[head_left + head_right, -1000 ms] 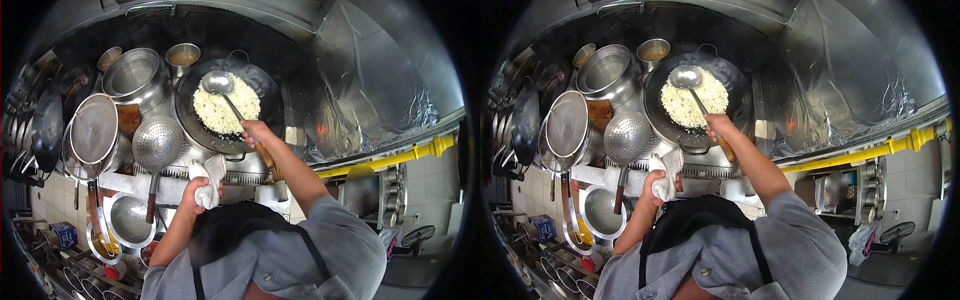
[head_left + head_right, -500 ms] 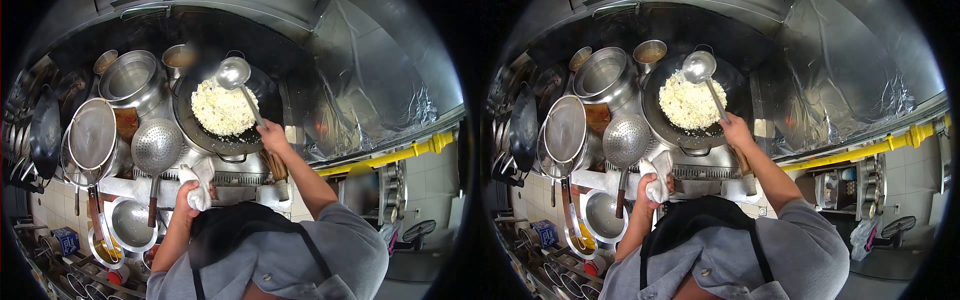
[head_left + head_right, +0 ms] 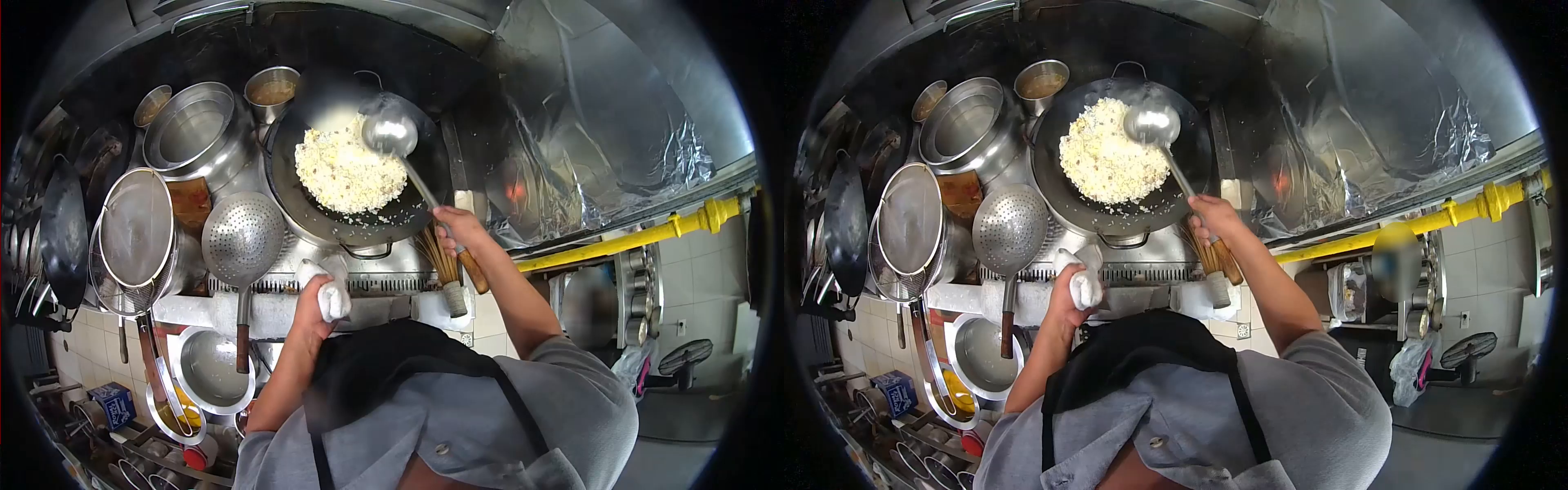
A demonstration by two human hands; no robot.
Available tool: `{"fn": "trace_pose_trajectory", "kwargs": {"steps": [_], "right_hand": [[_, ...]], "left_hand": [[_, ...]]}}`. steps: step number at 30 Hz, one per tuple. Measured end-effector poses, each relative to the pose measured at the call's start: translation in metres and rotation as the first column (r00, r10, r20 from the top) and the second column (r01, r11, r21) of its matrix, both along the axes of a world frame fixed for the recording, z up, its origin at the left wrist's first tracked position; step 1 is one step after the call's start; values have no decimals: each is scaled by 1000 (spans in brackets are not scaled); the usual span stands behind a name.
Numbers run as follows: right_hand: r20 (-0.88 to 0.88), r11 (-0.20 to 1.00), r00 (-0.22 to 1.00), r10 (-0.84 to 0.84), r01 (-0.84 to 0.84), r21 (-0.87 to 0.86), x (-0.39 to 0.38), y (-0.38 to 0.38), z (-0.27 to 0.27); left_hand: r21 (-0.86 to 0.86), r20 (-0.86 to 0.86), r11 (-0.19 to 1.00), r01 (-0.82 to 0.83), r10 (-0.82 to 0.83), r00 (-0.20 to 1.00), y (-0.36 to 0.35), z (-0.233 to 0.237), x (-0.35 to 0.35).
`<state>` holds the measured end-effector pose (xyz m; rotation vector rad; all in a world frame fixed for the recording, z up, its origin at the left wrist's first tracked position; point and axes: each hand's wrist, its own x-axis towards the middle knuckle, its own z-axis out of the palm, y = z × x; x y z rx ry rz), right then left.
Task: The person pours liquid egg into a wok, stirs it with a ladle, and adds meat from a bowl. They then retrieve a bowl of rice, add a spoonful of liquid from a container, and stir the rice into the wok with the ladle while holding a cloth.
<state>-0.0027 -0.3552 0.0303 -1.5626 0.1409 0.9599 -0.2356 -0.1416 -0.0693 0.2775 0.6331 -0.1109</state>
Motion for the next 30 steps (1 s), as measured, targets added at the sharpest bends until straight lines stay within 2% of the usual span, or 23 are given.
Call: {"fn": "trace_pose_trajectory", "kwargs": {"steps": [1, 2, 3, 4, 5, 7, 9, 11, 12, 13, 15, 16, 17, 19, 20, 22, 23, 24, 25, 26, 27, 28, 30], "right_hand": [[-10, 1000, 1000, -5, 5, 1, 0, -3, -14], [197, 982, 973, 117, -83, -169, -1, -2, -24], [375, 927, 887, 271, -136, -349, 2, -1, -32], [613, 874, 673, 414, -105, -475, 5, -5, -41], [612, 875, 674, 413, -109, -471, -3, -9, -28], [437, 927, 844, 309, -165, -337, -29, -18, 21], [319, 917, 888, 332, -225, -329, -25, -28, 23], [246, 766, 824, 511, -306, -565, -7, -33, -13], [728, 780, 292, 620, -128, -613, 12, -41, -74], [735, 786, 290, 613, -121, -607, 7, -26, -69], [496, 513, 446, 745, 93, -854, -18, 22, -39], [498, 517, 453, 739, 92, -851, -28, 19, -29], [463, 553, 475, 749, -63, -830, -43, 15, -23], [473, 622, 446, 760, -286, -729, -65, -7, 3], [514, 650, 408, 755, -357, -671, -70, -38, 27], [334, 535, 440, 834, -494, -685, -95, -81, 95], [395, 592, 452, 800, -487, -642, -108, -103, 112], [356, 558, 447, 821, -494, -667, -117, -113, 126], [478, 554, 281, 832, -463, -692, -118, -119, 118], [367, 483, 327, 871, -425, -766, -117, -109, 108], [253, 400, 375, 892, -391, -829, -110, -89, 97], [245, 377, 362, 899, -358, -854, -99, -66, 82], [431, 527, 368, 824, -220, -821, -64, -41, 17]], "left_hand": [[1, -10, 1000, 5, -5, 1000, -4, -14, 0], [36, -41, 999, 21, -20, 999, -10, -13, 6], [71, -66, 997, 31, -26, 997, -13, -12, 14], [93, -55, 995, 28, -23, 998, -14, -16, 18], [97, -59, 995, 26, -20, 998, -13, -9, 19], [152, -168, 986, 62, -36, 985, -9, 11, 21], [150, -168, 986, 76, -50, 985, -4, 12, 23], [161, -242, 983, 85, -45, 969, -3, 13, 29], [162, -226, 979, 121, -83, 971, -3, 17, 34], [171, -220, 977, 125, -85, 972, -6, 23, 44], [98, -230, 980, 174, -148, 962, -14, 35, 65], [104, -132, 969, 223, -209, 969, -14, 12, 87], [113, -37, 955, 273, -271, 962, -16, -23, 107], [295, -48, 947, 125, -116, 992, -31, -52, 121], [319, -184, 941, 111, -53, 982, -39, -35, 109], [286, -178, 956, 67, -16, 984, -56, 6, 62], [269, -255, 956, 114, -43, 966, -61, 46, 40], [274, -163, 956, 106, -63, 985, -63, 47, 25], [279, -72, 955, 106, -89, 993, -64, 47, 15], [209, -141, 965, 157, -129, 982, -61, 40, 19], [250, -186, 960, 126, -80, 979, -60, 75, 30], [305, -138, 945, 117, -78, 987, -49, 50, 56], [411, -163, 907, 93, -27, 986, -50, -7, 59]]}}
